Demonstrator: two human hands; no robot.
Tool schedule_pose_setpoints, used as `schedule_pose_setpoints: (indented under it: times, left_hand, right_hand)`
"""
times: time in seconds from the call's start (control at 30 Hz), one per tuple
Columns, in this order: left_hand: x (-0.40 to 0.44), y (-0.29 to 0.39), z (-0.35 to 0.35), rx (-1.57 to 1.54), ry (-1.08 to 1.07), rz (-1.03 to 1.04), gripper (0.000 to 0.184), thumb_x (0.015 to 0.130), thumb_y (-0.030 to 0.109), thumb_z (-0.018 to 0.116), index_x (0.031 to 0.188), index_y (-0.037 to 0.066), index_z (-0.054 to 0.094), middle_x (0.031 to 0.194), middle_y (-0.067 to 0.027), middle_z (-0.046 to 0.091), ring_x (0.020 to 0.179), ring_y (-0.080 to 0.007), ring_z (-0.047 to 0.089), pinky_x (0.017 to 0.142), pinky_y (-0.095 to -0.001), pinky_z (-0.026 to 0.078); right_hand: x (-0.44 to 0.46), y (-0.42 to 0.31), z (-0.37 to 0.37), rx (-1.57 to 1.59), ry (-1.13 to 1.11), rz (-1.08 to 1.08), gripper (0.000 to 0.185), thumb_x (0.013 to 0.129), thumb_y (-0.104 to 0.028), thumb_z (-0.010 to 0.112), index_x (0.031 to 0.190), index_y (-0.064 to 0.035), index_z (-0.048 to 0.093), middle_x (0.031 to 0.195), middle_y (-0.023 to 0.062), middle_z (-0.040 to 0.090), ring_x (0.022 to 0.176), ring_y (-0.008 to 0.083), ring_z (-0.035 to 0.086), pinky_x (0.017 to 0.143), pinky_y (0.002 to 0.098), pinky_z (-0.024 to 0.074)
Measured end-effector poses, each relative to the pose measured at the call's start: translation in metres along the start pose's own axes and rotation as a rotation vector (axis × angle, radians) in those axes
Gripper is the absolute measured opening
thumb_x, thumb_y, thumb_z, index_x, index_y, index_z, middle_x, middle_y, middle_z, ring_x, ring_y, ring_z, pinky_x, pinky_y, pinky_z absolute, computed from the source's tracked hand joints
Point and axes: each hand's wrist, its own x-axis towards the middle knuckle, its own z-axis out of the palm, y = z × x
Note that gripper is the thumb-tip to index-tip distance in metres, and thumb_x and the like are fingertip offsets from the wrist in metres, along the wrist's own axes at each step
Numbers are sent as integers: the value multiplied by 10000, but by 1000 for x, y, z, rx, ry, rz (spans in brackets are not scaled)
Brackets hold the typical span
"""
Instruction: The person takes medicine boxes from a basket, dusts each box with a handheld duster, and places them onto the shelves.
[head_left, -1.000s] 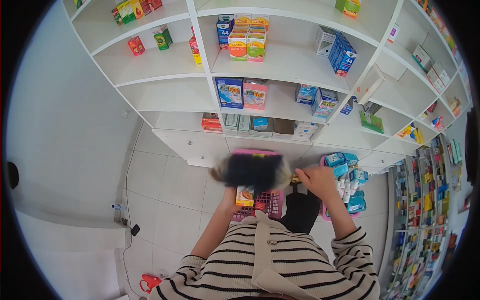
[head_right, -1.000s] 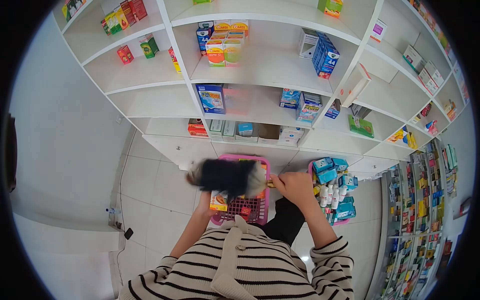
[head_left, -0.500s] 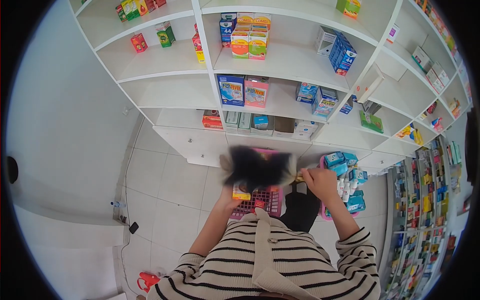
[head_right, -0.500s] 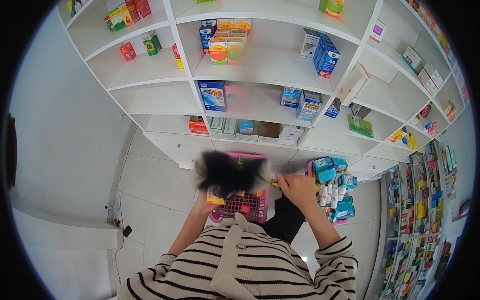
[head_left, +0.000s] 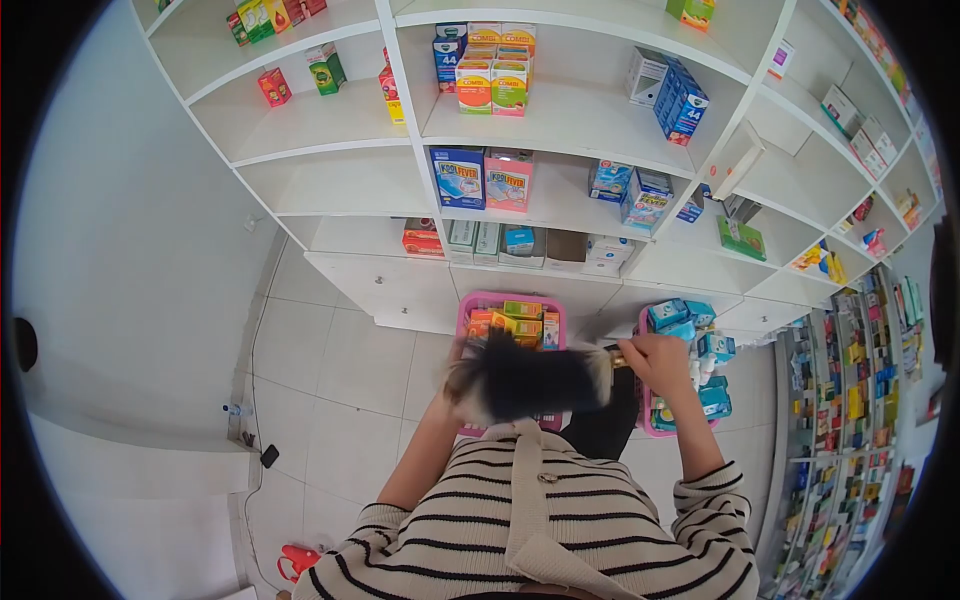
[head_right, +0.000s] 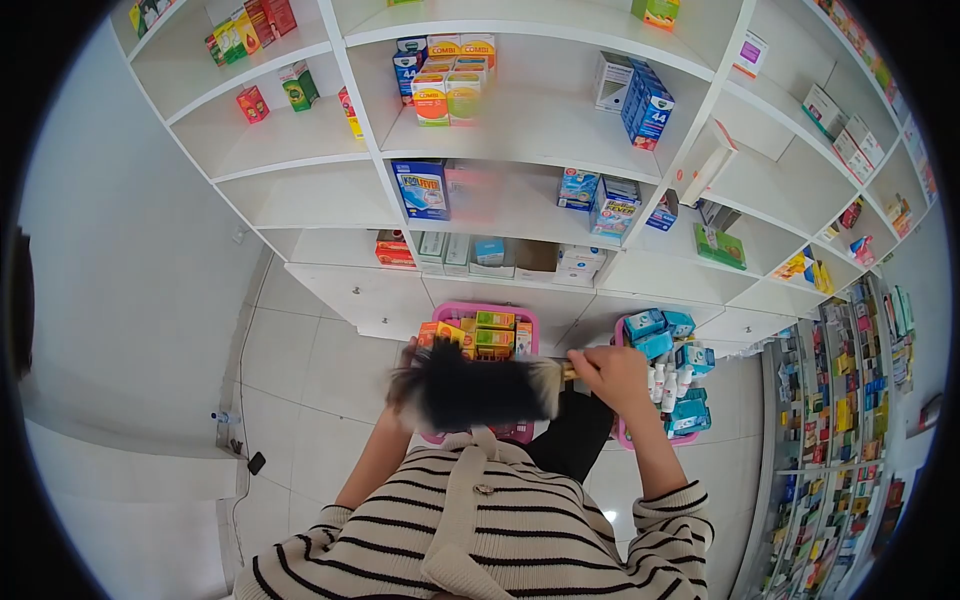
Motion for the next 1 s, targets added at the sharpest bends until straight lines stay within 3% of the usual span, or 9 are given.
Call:
schedule_pose_setpoints:
  times: [0.13,0.17,0.23,0.3,0.37,0.5,0.53,0.8,1.0]
  left_hand:
    - [0,-9,-17,342,58,88,513,961,444,466,1286,48,492,1269,-128,565,1161,-262,552,1025,-416,430]
    - [4,-10,-21,1,-158,-38,495,961,420,472,1281,42,496,1241,-133,582,1153,-272,558,1013,-422,441]
    - [17,-5,-8,-211,-17,-223,480,950,383,523,1292,50,476,1234,-112,575,1086,-226,590,957,-405,479]
    - [-1,-6,-1,-102,-3,-59,396,977,317,492,1278,60,488,1199,-90,579,1082,-203,576,955,-383,477]
    - [5,-25,-51,683,-23,179,409,974,349,491,1279,77,490,1177,-94,585,1056,-206,583,943,-398,482]
    - [6,-18,-15,33,69,-143,514,950,456,492,1281,63,482,1211,-92,571,1068,-213,577,959,-415,474]
    - [4,-17,-23,8,274,-169,552,942,482,490,1303,66,464,1250,-93,541,1080,-217,574,972,-419,476]
    - [7,-19,-5,321,174,3,523,992,479,352,1268,61,504,1155,-105,614,1031,-259,618,908,-416,512]
    - [11,-16,-5,-276,123,-192,486,977,482,415,1169,64,572,1114,-95,634,1087,-239,581,942,-414,485]
  right_hand:
    - [-17,-17,23,124,68,6,404,892,-375,573,622,-83,647,570,98,587,523,305,586,470,399,433]
    - [-20,-19,28,125,69,13,404,892,-375,573,622,-83,647,570,98,587,523,305,586,470,399,433]
    - [-25,-22,33,63,-43,7,414,896,-389,567,629,-85,656,579,93,599,521,299,591,471,402,440]
    - [-21,-19,28,57,-22,-28,418,895,-395,568,626,-88,658,576,92,599,519,296,593,470,401,439]
    - [-13,-11,17,46,-4,-71,421,894,-400,570,623,-91,660,572,90,598,517,293,594,468,399,438]
    - [-6,2,2,-60,53,54,429,879,-401,583,596,-85,647,543,92,582,513,290,589,464,397,428]
    - [-8,4,0,-11,0,-10,426,877,-396,586,595,-83,645,543,94,581,509,291,586,461,397,427]
    - [-20,-11,2,31,-52,-51,419,876,-374,586,585,-76,633,550,93,581,505,297,576,455,394,424]
    - [-18,-12,-2,114,-112,-48,418,892,-337,575,607,-36,628,542,130,560,522,336,567,497,421,419]
